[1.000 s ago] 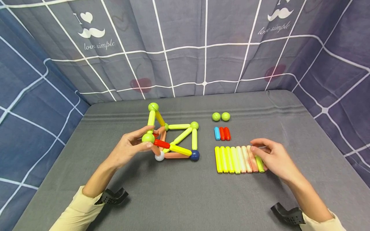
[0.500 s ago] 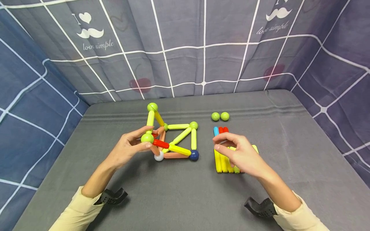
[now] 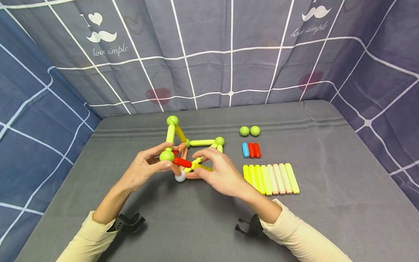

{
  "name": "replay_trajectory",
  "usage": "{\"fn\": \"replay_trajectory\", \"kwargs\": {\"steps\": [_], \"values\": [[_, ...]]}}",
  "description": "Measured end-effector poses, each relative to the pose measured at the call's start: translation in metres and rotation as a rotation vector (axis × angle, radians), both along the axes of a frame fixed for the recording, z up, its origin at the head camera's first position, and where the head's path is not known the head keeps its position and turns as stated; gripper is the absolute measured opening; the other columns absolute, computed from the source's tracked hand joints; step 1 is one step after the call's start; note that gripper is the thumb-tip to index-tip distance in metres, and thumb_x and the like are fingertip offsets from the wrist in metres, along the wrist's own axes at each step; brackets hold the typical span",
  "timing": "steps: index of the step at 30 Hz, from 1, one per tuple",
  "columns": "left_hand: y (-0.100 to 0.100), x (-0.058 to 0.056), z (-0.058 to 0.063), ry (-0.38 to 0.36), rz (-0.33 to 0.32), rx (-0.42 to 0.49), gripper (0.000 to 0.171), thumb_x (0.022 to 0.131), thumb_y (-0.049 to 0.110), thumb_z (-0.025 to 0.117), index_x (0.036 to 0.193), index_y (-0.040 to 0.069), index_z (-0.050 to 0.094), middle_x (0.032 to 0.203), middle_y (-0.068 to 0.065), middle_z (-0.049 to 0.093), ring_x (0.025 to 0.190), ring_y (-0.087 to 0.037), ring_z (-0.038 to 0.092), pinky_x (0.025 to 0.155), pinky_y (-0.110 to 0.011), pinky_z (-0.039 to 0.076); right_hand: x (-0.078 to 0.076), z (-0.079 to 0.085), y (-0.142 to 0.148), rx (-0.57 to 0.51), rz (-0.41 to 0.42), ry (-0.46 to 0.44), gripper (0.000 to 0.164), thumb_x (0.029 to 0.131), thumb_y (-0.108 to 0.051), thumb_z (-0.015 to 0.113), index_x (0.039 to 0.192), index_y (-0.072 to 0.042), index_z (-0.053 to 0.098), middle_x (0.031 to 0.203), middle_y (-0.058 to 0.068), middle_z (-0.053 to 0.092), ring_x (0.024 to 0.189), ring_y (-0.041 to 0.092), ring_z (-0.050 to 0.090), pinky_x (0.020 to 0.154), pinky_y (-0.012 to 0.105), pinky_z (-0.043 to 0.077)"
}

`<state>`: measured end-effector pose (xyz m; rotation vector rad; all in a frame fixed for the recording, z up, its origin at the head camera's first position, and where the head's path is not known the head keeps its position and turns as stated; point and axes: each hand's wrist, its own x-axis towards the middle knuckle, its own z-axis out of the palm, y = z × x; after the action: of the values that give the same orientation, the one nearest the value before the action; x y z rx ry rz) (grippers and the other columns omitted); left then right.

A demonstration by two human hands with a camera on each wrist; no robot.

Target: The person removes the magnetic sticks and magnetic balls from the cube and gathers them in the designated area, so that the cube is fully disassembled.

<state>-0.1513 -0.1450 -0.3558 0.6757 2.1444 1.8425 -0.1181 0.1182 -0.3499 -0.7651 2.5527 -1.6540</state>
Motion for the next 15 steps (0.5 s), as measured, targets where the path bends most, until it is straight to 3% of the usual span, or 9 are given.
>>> {"fn": "replay_trajectory", "kwargs": {"steps": [5, 11, 15], "values": [[0.001, -0.001, 0.000, 0.006, 0.000, 0.005, 0.047, 0.092, 0.010, 0.071, 0.137, 0.013, 0.059, 0.138, -0.011, 0.057, 0.100, -0.036, 0.066, 0.086, -0.034, 0.056, -0.010, -0.004, -0.018, -0.009, 0.043, 0.006, 0.021, 0.089, -0.004, 0.071, 0.107, -0.014, 0.070, 0.103, -0.004, 0.066, 0.098, 0.022, 0.058, 0.085, 0.046, 0.051], [0.002, -0.003, 0.000, 0.015, -0.019, 0.016, 0.044, 0.092, 0.010, 0.071, 0.135, 0.012, 0.060, 0.137, -0.006, 0.058, 0.099, -0.033, 0.067, 0.085, -0.035, 0.056, -0.014, -0.006, -0.027, 0.062, 0.005, 0.077, 0.018, 0.086, -0.007, 0.076, 0.101, -0.017, 0.071, 0.094, -0.010, 0.065, 0.091, 0.011, 0.059, 0.082, 0.041, 0.052], [0.001, -0.003, -0.001, -0.006, -0.019, 0.026, 0.044, 0.092, 0.009, 0.071, 0.135, 0.011, 0.060, 0.134, -0.011, 0.060, 0.100, -0.036, 0.066, 0.085, -0.034, 0.056, -0.019, -0.006, -0.032, 0.082, 0.010, 0.069, 0.020, 0.086, -0.006, 0.075, 0.103, -0.016, 0.071, 0.093, -0.010, 0.065, 0.090, 0.007, 0.060, 0.082, 0.039, 0.053]]}}
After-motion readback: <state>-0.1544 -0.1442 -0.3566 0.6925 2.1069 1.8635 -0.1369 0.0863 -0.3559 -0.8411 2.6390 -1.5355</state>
